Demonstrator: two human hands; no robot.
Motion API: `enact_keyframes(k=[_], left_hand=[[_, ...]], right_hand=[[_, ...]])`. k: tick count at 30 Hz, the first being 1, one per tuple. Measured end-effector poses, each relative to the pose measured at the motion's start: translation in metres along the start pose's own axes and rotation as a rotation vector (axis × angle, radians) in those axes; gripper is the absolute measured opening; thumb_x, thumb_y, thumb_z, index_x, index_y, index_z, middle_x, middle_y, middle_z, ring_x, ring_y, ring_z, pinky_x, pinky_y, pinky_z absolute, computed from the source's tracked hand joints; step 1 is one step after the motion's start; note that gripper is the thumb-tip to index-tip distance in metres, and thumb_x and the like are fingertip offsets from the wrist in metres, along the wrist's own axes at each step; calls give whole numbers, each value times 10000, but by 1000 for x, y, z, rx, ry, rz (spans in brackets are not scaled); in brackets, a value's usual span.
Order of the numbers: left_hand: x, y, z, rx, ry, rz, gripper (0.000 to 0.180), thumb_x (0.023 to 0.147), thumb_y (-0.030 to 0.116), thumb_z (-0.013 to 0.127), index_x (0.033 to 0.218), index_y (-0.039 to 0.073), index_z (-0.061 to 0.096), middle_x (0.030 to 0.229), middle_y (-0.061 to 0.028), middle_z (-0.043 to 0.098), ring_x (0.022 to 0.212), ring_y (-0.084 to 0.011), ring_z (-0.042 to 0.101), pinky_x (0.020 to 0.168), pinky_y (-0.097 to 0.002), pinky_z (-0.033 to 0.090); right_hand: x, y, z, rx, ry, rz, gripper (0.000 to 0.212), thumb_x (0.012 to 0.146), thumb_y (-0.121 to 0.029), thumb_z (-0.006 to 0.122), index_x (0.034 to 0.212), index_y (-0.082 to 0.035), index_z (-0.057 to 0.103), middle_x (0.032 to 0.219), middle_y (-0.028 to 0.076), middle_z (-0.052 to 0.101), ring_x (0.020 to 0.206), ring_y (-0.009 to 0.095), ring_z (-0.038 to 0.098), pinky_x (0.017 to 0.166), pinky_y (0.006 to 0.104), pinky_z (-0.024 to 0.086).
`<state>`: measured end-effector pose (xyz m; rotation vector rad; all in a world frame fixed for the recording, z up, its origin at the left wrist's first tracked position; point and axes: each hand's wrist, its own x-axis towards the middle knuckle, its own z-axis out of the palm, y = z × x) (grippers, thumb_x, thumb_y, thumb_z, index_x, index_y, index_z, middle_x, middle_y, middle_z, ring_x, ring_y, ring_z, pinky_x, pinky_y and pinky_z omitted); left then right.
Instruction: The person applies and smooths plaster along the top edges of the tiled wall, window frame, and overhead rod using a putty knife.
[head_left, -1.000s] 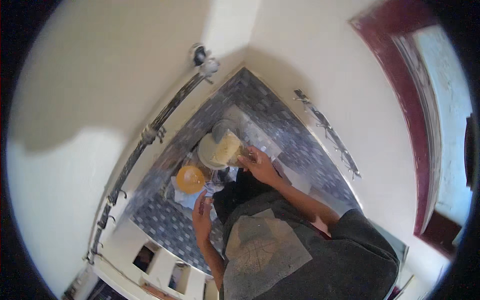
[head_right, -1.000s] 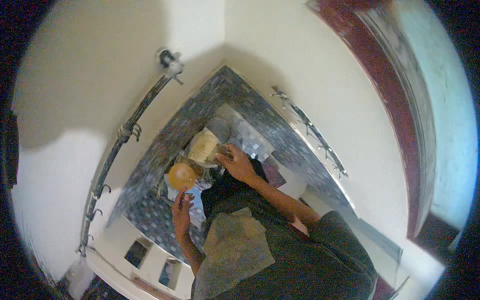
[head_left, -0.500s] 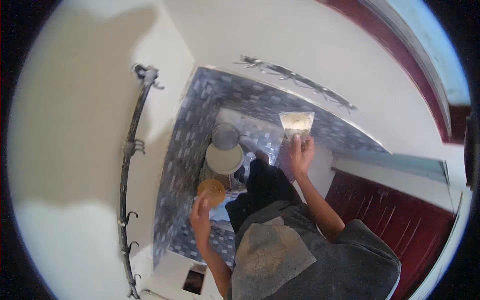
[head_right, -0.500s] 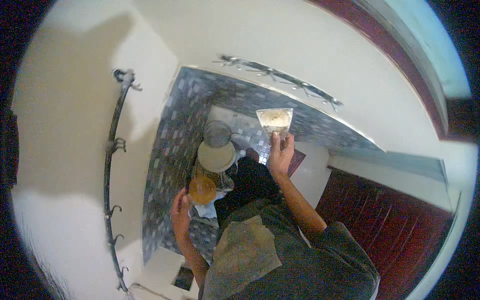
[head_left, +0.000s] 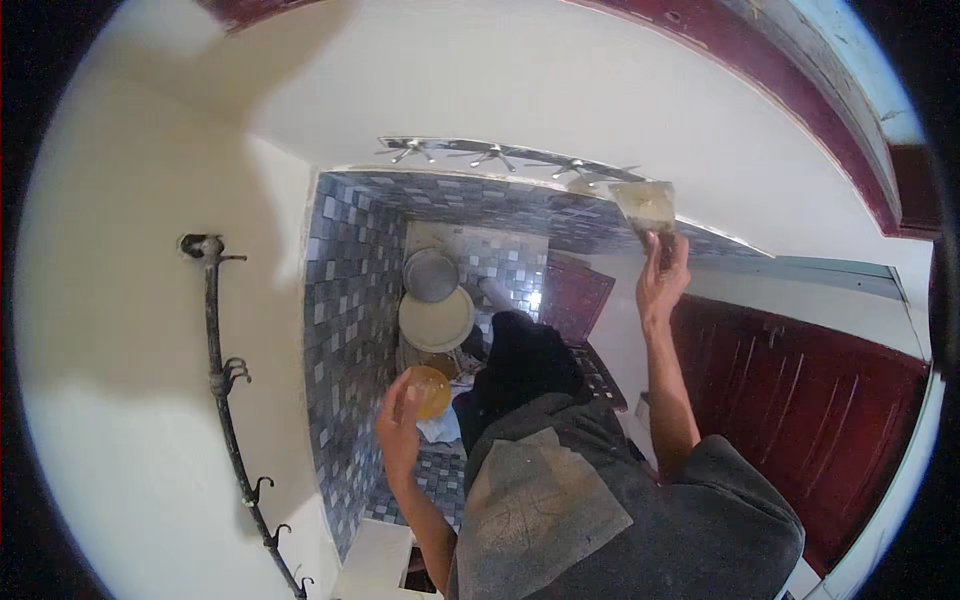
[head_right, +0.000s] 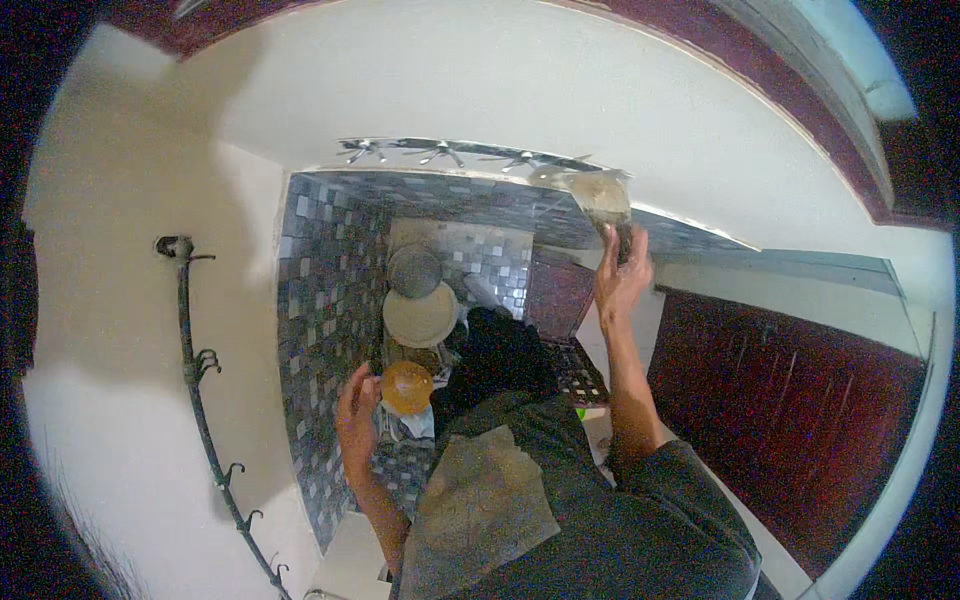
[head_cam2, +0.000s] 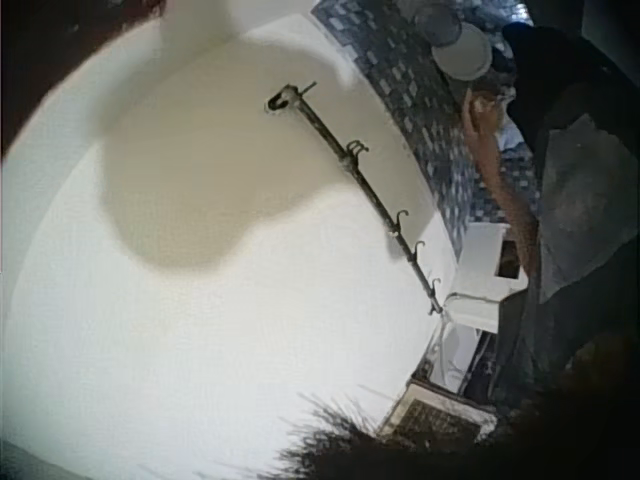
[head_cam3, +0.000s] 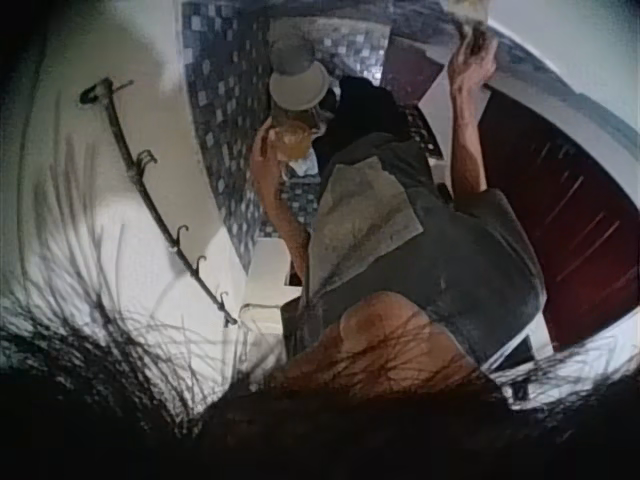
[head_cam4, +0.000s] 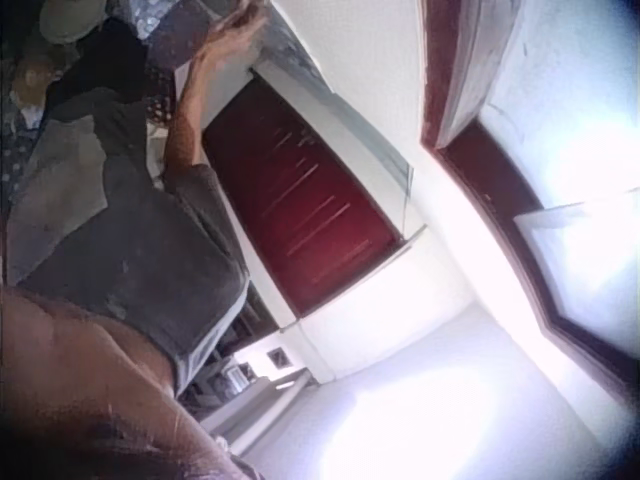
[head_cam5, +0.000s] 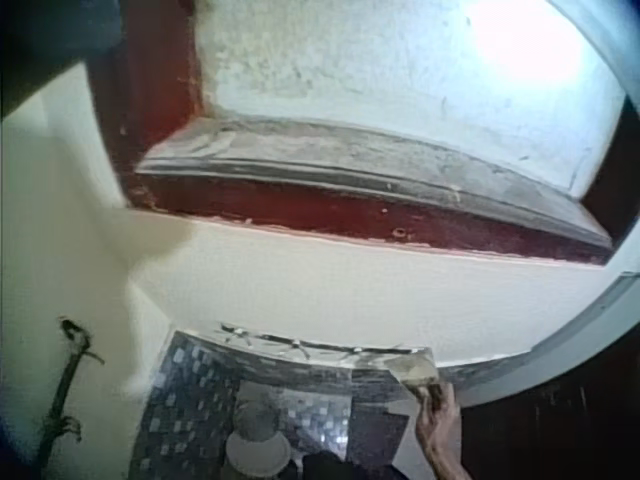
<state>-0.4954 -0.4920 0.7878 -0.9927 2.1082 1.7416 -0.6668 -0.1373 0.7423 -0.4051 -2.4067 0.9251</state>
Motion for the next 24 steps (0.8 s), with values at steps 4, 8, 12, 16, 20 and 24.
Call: enact_keyframes(k=[4, 8, 12, 16, 20, 24], left_hand=[[20, 21, 19, 35, -53, -35, 382, 940, 276, 539, 1238, 36, 551, 1151, -123, 598, 1097, -198, 551, 948, -302, 403], [41, 42, 38, 3, -93, -42, 381, 942, 272, 537, 1246, 41, 549, 1129, -124, 606, 1080, -194, 560, 941, -293, 406], [42, 47, 49, 17, -114, -14, 373, 946, 263, 534, 1247, 43, 550, 1115, -115, 612, 1044, -178, 571, 922, -285, 416], [43, 28, 54, -60, -165, -71, 365, 946, 253, 540, 1245, 43, 554, 1096, -92, 618, 1023, -160, 573, 917, -282, 416], [44, 6, 55, -89, -196, -87, 355, 947, 239, 542, 1244, 45, 556, 1069, -80, 621, 1012, -154, 573, 913, -281, 416], [45, -14, 58, -76, -262, -31, 347, 952, 235, 533, 1247, 53, 556, 1053, -75, 619, 997, -155, 576, 901, -283, 425]], right_hand=[[21, -9, -11, -140, -79, -54, 162, 879, -120, 615, 985, 1, 587, 775, 182, 626, 615, 317, 614, 559, 350, 482], [28, -9, -9, -145, -47, -233, 115, 857, -80, 630, 958, -29, 609, 777, 170, 640, 622, 309, 635, 551, 343, 491], [39, -3, -20, -146, -106, -143, 150, 875, -97, 623, 998, -12, 610, 856, 154, 670, 723, 232, 656, 607, 302, 490], [45, -10, -19, -144, -54, -274, 97, 849, -54, 626, 944, -33, 619, 793, 164, 649, 658, 304, 653, 568, 320, 503], [47, -8, -15, -298, 1, -418, 107, 853, -73, 628, 953, -35, 619, 795, 162, 650, 661, 295, 657, 572, 331, 511], [52, -4, -25, -347, -14, -410, 146, 865, -89, 619, 1002, -38, 613, 854, 165, 661, 729, 305, 667, 616, 346, 517]])
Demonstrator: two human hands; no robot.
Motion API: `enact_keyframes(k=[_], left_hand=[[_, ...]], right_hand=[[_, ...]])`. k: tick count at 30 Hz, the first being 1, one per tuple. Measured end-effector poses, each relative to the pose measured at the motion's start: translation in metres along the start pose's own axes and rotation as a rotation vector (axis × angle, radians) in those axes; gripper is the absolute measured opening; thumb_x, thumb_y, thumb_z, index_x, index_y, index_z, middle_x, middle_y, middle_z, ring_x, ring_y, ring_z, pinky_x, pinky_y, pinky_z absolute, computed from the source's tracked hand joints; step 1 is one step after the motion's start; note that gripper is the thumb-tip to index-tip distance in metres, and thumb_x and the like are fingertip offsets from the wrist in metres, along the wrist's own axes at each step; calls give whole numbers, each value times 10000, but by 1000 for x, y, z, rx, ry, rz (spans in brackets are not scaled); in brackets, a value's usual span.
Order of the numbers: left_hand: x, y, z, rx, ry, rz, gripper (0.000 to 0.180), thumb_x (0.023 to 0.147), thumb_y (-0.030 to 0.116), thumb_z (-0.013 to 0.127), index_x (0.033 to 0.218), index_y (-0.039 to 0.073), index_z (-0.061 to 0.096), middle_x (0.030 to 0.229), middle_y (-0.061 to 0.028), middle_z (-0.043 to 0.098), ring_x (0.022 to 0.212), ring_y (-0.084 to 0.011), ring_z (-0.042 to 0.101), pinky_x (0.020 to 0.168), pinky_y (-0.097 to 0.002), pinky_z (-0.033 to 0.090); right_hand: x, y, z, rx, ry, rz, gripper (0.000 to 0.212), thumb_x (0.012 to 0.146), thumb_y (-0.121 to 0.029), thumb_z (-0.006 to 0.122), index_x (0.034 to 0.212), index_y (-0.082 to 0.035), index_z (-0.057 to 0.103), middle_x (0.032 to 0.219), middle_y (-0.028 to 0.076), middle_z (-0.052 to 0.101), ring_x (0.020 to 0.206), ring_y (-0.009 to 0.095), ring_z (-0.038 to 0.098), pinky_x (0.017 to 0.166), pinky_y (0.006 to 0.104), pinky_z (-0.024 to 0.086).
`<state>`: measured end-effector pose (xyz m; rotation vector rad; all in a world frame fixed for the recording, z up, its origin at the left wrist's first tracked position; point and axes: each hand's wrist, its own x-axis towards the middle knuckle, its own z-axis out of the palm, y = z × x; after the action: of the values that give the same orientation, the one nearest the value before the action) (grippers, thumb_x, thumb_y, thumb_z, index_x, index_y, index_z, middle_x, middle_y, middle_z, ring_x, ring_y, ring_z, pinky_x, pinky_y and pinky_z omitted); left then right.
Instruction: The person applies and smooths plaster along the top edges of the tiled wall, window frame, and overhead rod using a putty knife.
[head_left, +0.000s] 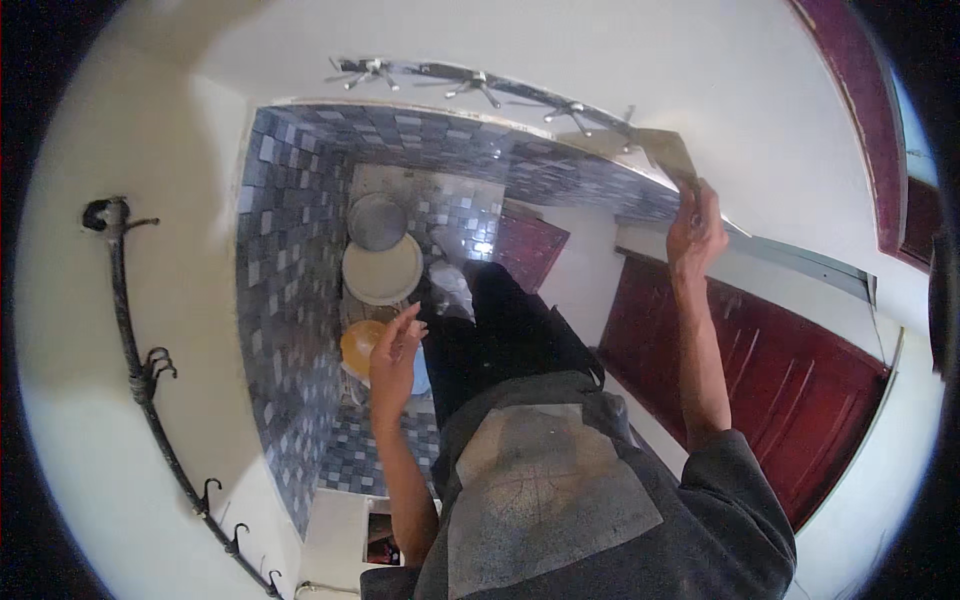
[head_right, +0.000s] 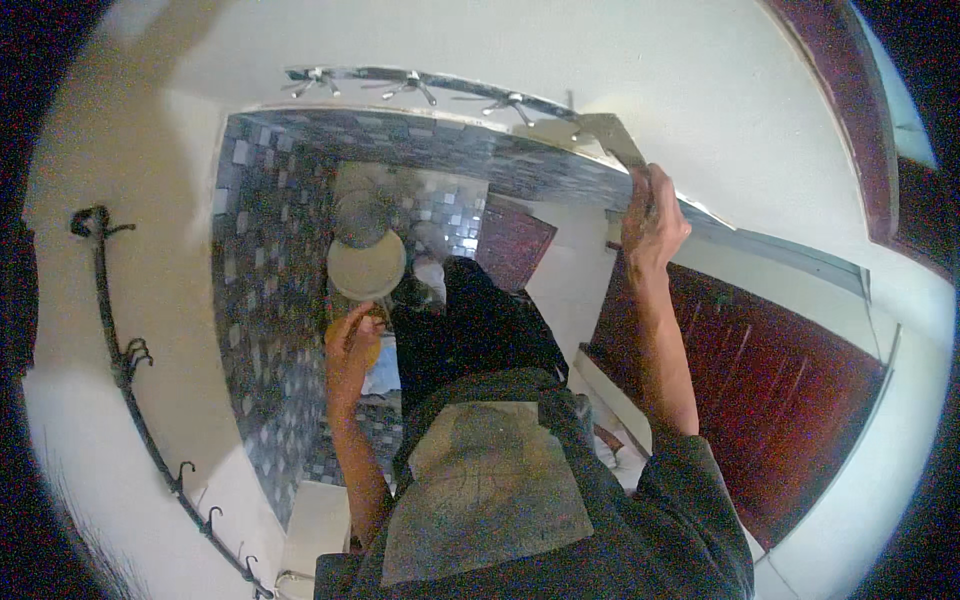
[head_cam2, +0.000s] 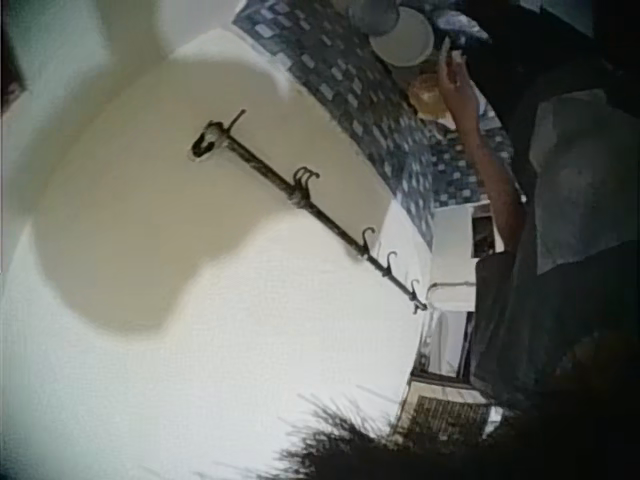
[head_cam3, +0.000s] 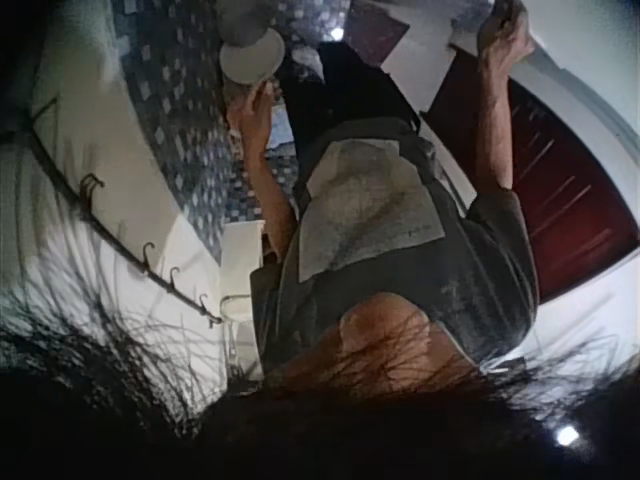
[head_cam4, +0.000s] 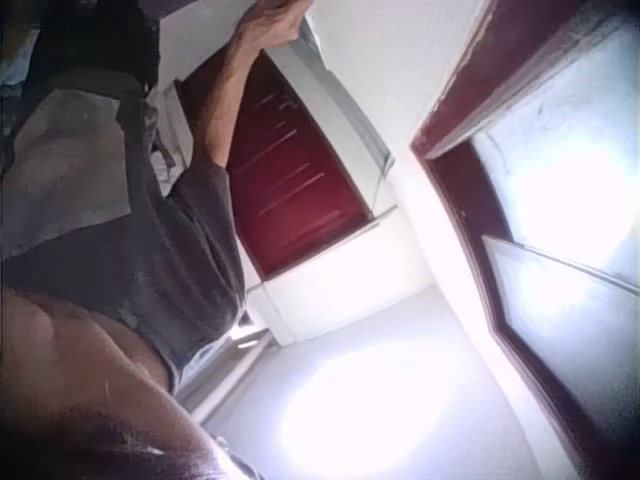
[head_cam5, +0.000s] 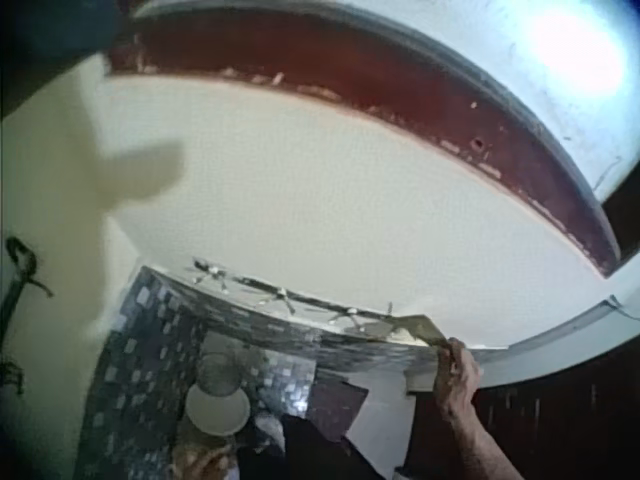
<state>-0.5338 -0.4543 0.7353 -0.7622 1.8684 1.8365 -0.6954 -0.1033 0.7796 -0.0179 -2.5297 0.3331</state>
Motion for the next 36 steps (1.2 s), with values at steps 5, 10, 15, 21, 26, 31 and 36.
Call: enact_keyframes(k=[5, 10, 15, 21, 26, 31, 36], left_hand=[[-4, -31, 1, -78, 1, -91, 349, 955, 241, 525, 1251, 57, 552, 1078, -78, 610, 983, -154, 581, 889, -281, 433], [-6, -42, -1, -19, -46, -67, 344, 957, 245, 519, 1247, 63, 555, 1107, -77, 598, 968, -156, 583, 881, -283, 444], [-2, -42, -2, -34, -61, -59, 342, 958, 242, 515, 1246, 63, 558, 1098, -77, 600, 965, -154, 580, 880, -283, 444], [-1, -38, 2, -33, -41, -51, 345, 957, 247, 519, 1244, 61, 559, 1091, -67, 596, 955, -147, 573, 882, -285, 446], [0, -41, 9, -69, -40, -84, 345, 954, 260, 529, 1232, 59, 569, 1094, -59, 589, 937, -136, 567, 877, -279, 455], [-1, -49, 16, -100, -52, -50, 345, 950, 270, 539, 1216, 55, 578, 1073, -61, 589, 922, -134, 572, 849, -273, 457], [0, -45, 21, -50, -42, -61, 346, 940, 284, 544, 1212, 75, 584, 1047, -66, 592, 922, -152, 583, 856, -281, 458]], right_hand=[[-2, 1, 10, 21, 41, -24, 155, 885, -113, 608, 1027, -51, 618, 913, 115, 686, 757, 225, 669, 662, 321, 513], [-3, 1, 0, 52, 29, 52, 163, 874, -123, 621, 1020, -52, 616, 919, 155, 675, 782, 272, 680, 654, 342, 518], [-1, 2, 4, -20, 82, -59, 175, 879, -120, 619, 1044, -62, 614, 894, 138, 678, 741, 246, 673, 639, 320, 514], [7, 12, 0, 57, 21, 22, 158, 896, -110, 595, 1039, -46, 613, 877, 94, 679, 705, 158, 635, 625, 284, 500], [8, 9, -4, 23, 11, 10, 160, 888, -103, 604, 1033, -35, 615, 873, 110, 680, 725, 167, 644, 627, 282, 504], [11, 11, -1, 55, 11, 20, 168, 880, -102, 615, 1031, -30, 619, 883, 116, 682, 740, 171, 652, 635, 289, 512], [13, 8, -3, 44, 2, 37, 147, 868, -103, 633, 999, -36, 628, 888, 120, 684, 753, 175, 659, 648, 292, 516]])
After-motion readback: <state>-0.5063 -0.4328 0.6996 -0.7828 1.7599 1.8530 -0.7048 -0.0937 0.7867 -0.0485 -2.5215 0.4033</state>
